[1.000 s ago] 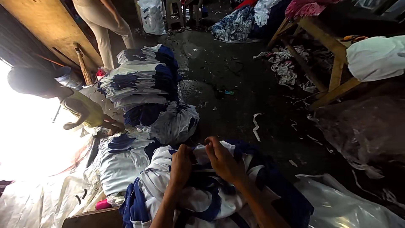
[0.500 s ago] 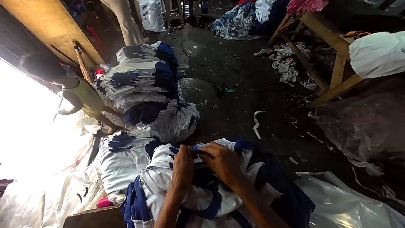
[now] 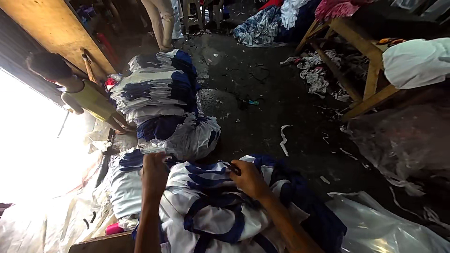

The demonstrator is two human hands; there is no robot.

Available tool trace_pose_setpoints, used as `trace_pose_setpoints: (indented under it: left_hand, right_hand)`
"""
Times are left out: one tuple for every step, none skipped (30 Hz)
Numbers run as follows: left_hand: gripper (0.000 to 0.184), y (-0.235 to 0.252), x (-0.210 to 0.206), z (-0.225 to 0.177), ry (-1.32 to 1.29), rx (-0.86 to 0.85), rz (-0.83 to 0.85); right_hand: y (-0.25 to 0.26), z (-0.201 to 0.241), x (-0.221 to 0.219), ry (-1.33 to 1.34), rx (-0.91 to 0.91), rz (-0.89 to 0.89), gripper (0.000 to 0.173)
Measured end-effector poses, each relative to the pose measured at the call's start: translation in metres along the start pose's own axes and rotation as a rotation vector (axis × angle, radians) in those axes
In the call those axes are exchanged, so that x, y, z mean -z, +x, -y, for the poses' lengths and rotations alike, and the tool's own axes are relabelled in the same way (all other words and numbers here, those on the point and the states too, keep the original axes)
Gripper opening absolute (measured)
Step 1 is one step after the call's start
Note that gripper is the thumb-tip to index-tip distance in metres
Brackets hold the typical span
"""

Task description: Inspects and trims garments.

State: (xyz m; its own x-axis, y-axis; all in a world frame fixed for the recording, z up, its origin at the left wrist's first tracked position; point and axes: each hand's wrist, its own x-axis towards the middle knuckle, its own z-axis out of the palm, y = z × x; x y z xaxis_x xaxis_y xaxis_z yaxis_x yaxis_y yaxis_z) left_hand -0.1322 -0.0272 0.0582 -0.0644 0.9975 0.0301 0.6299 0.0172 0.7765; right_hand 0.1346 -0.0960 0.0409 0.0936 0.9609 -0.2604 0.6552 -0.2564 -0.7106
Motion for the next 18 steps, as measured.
trace_pose_setpoints:
  left_hand:
    - [0.052, 0.006, 0.008, -0.004, 0.178, 0.117, 0.037]
    - [0.074, 0.008, 0.010, -0.008, 0.294, 0.184, 0.107]
    - [0.083, 0.005, 0.006, -0.012, 0.351, 0.169, 0.171]
    - [0.080, 0.000, -0.002, -0.016, 0.345, 0.083, 0.212]
    - [0.072, -0.008, -0.015, -0.021, 0.273, -0.018, 0.250]
    - [0.062, -0.018, -0.030, -0.027, 0.167, -0.093, 0.300]
    - [0.055, -0.027, -0.046, -0.035, 0.065, -0.128, 0.357]
    - [0.050, -0.035, -0.060, -0.041, -0.022, -0.128, 0.411]
    - [0.046, -0.042, -0.073, -0.045, -0.113, -0.102, 0.464]
    - [0.041, -0.046, -0.083, -0.047, -0.215, -0.071, 0.502]
    - [0.036, -0.050, -0.091, -0.046, -0.334, -0.039, 0.536]
    - [0.033, -0.051, -0.095, -0.046, -0.440, -0.001, 0.588]
    - [0.030, -0.052, -0.095, -0.045, -0.517, 0.039, 0.648]
    - [0.026, -0.051, -0.093, -0.045, -0.587, 0.081, 0.688]
    - [0.022, -0.051, -0.092, -0.045, -0.666, 0.137, 0.691]
    - [0.019, -0.051, -0.090, -0.043, -0.748, 0.197, 0.677]
    - [0.016, -0.051, -0.090, -0.041, -0.820, 0.238, 0.654]
    - [0.014, -0.051, -0.091, -0.039, -0.874, 0.250, 0.630]
  right_hand:
    - [-0.002, -0.001, -0.002, 0.015, 0.024, -0.065, 0.011]
    - [-0.004, -0.002, -0.005, 0.026, 0.052, -0.125, 0.008]
    - [-0.006, -0.003, -0.008, 0.027, 0.095, -0.187, 0.006]
    - [-0.005, -0.004, -0.011, 0.021, 0.152, -0.252, 0.005]
    - [-0.005, -0.005, -0.014, 0.021, 0.197, -0.299, 0.006]
    - [-0.006, -0.005, -0.016, 0.021, 0.226, -0.328, 0.007]
    - [-0.008, -0.006, -0.018, 0.025, 0.254, -0.353, 0.009]
    - [-0.009, -0.007, -0.019, 0.028, 0.282, -0.371, 0.010]
    - [-0.011, -0.009, -0.020, 0.025, 0.314, -0.395, 0.010]
    - [-0.011, -0.011, -0.021, 0.014, 0.350, -0.429, 0.007]
    - [-0.013, -0.013, -0.021, 0.009, 0.374, -0.448, 0.004]
    - [-0.014, -0.015, -0.021, 0.000, 0.398, -0.461, 0.002]
    - [-0.016, -0.017, -0.021, -0.014, 0.427, -0.471, 0.001]
    - [-0.017, -0.018, -0.020, -0.031, 0.453, -0.469, 0.001]
    - [-0.018, -0.019, -0.021, -0.047, 0.470, -0.466, 0.003]
    - [-0.018, -0.019, -0.023, -0.057, 0.476, -0.469, 0.003]
    - [-0.018, -0.019, -0.024, -0.066, 0.471, -0.484, 0.002]
    - [-0.018, -0.017, -0.023, -0.071, 0.451, -0.494, 0.001]
